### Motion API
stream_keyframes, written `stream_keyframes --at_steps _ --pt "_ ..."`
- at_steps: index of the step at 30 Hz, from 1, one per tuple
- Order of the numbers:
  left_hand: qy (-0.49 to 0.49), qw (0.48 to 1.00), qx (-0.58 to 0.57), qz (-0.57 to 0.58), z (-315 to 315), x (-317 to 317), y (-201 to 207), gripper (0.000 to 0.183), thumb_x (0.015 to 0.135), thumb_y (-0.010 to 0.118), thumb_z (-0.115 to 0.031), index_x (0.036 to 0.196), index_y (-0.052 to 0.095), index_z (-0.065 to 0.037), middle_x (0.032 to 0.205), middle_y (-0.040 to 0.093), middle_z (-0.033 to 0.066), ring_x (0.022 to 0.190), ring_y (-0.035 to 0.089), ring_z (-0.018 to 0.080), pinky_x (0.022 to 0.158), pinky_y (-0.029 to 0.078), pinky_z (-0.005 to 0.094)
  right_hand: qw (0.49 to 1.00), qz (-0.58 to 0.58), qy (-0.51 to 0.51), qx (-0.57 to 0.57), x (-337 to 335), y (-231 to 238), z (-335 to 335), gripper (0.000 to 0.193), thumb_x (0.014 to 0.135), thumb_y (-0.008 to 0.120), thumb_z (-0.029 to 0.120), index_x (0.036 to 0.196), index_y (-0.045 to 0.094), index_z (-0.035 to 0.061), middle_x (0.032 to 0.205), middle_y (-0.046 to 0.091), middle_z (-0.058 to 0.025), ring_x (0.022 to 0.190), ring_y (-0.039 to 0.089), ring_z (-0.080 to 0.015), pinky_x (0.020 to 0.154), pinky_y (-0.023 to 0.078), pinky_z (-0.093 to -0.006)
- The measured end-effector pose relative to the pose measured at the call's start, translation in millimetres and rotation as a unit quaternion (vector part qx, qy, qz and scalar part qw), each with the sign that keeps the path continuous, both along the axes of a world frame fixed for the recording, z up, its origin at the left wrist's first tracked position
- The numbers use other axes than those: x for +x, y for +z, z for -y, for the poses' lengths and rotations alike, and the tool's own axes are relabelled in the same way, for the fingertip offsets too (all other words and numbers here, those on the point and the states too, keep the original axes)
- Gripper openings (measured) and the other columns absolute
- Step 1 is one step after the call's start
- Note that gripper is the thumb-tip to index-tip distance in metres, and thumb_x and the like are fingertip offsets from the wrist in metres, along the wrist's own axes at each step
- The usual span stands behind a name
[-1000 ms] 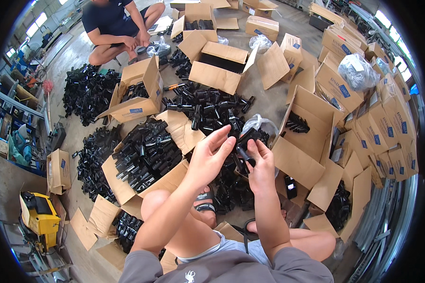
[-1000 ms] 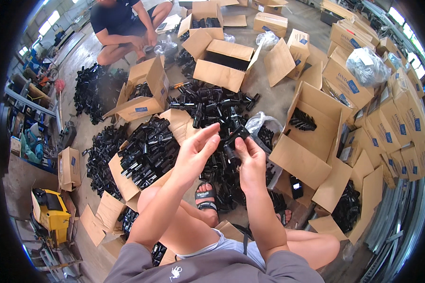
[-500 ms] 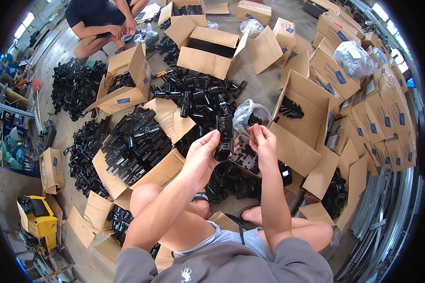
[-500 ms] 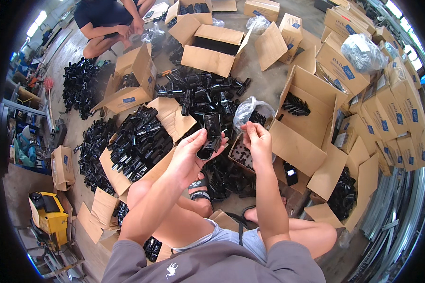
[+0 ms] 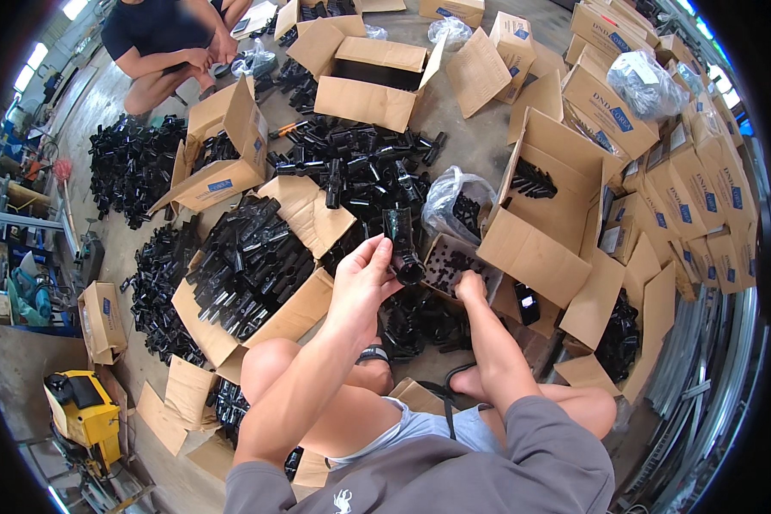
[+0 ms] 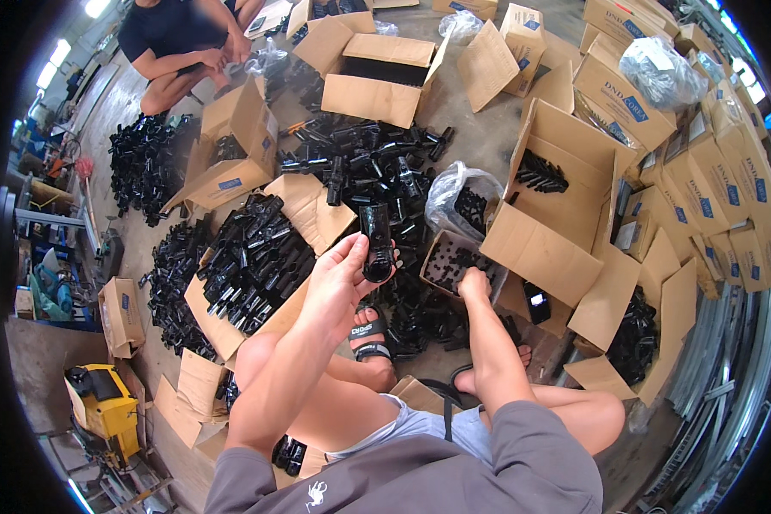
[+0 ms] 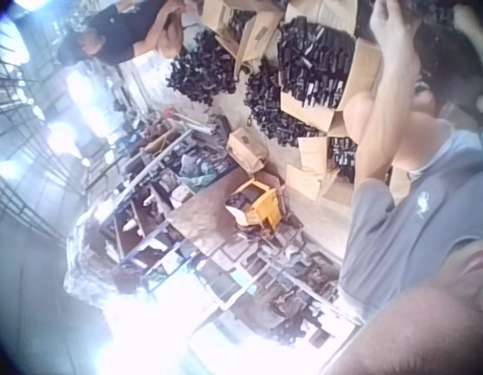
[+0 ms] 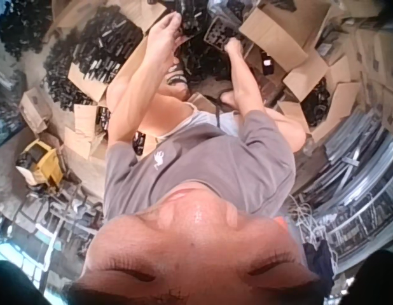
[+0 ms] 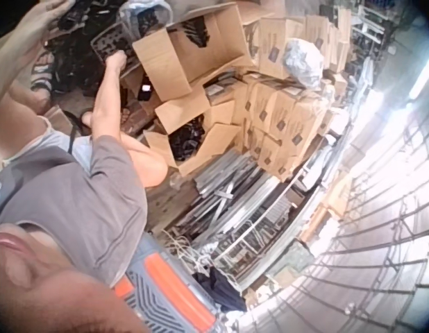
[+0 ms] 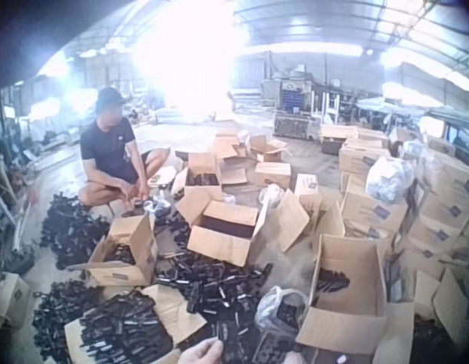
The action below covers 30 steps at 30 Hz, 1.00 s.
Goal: The person picks up black plastic components and small metal pins from cardboard boxes on the floor, fits them together by hand, and places the assembled units into a separate box.
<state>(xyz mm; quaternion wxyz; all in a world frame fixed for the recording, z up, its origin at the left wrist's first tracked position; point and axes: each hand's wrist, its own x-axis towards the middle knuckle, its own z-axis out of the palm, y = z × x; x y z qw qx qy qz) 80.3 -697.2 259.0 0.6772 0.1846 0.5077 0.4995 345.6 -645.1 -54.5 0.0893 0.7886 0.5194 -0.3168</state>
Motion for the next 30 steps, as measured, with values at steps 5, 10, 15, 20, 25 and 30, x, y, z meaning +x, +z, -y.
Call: stream_keyframes --at_steps 5,10,15,20,25,30 --pt "0.018 0.998 -0.038 -0.044 1.8 -2.5 4.7 0.032 0.107 0.058 -0.033 0.132 0.061 -0.014 0.103 0.072 -0.0047 0.083 0.066 0.0052 0.074 0.052 0.0241 0.996 -0.042 0.041 0.071 -18.7 -6.9 6.7 0.031 0.084 0.073 0.017 0.111 0.071 0.0033 0.119 0.07 -0.0253 0.115 0.066 -0.043 0.097 0.055 -0.0505" --pt "-0.001 1.0 -0.016 -0.009 -2.8 8.9 16.2 0.038 0.107 0.059 -0.028 0.141 0.058 -0.011 0.113 0.068 -0.0047 0.094 0.063 0.0071 0.082 0.053 0.0307 0.995 -0.043 0.028 0.089 4.3 -36.4 -4.3 0.029 0.085 0.065 0.015 0.11 0.07 0.0001 0.121 0.064 -0.0337 0.115 0.063 -0.0474 0.101 0.051 -0.0535" --pt "0.008 1.0 0.01 0.01 -3.4 3.2 12.3 0.04 0.108 0.058 -0.025 0.143 0.055 -0.007 0.115 0.067 -0.0013 0.097 0.066 0.0094 0.085 0.054 0.0303 0.997 -0.007 0.05 0.055 -19.6 6.1 -2.8 0.034 0.085 0.067 0.018 0.113 0.072 -0.0007 0.119 0.069 -0.0296 0.116 0.066 -0.044 0.102 0.052 -0.0501" --pt "0.026 0.999 0.024 0.006 0.5 -4.0 14.8 0.035 0.108 0.056 -0.027 0.139 0.06 -0.011 0.116 0.07 -0.003 0.1 0.067 0.008 0.087 0.056 0.0308 0.974 -0.073 -0.049 0.21 -31.7 31.8 1.8 0.024 0.081 0.071 0.017 0.098 0.073 0.0007 0.099 0.073 -0.0271 0.1 0.07 -0.0441 0.093 0.054 -0.0502" --pt "0.043 0.998 0.034 -0.003 0.5 -5.5 14.4 0.034 0.108 0.056 -0.026 0.138 0.06 -0.01 0.116 0.069 -0.0031 0.099 0.066 0.007 0.087 0.055 0.0295 0.862 -0.355 -0.172 0.319 -34.9 83.1 14.4 0.018 0.088 0.073 0.01 0.1 0.069 -0.0019 0.087 0.073 -0.0124 0.077 0.071 -0.0221 0.07 0.059 -0.0343" --pt "0.034 0.999 0.031 -0.026 5.1 -0.9 16.8 0.034 0.108 0.057 -0.025 0.138 0.06 -0.01 0.114 0.069 -0.0033 0.1 0.065 0.006 0.086 0.054 0.0281 0.753 -0.566 -0.163 0.293 -64.2 216.3 18.6 0.012 0.1 0.066 0.008 0.109 0.067 -0.0001 0.093 0.072 -0.0085 0.077 0.069 -0.0133 0.07 0.058 -0.0273"
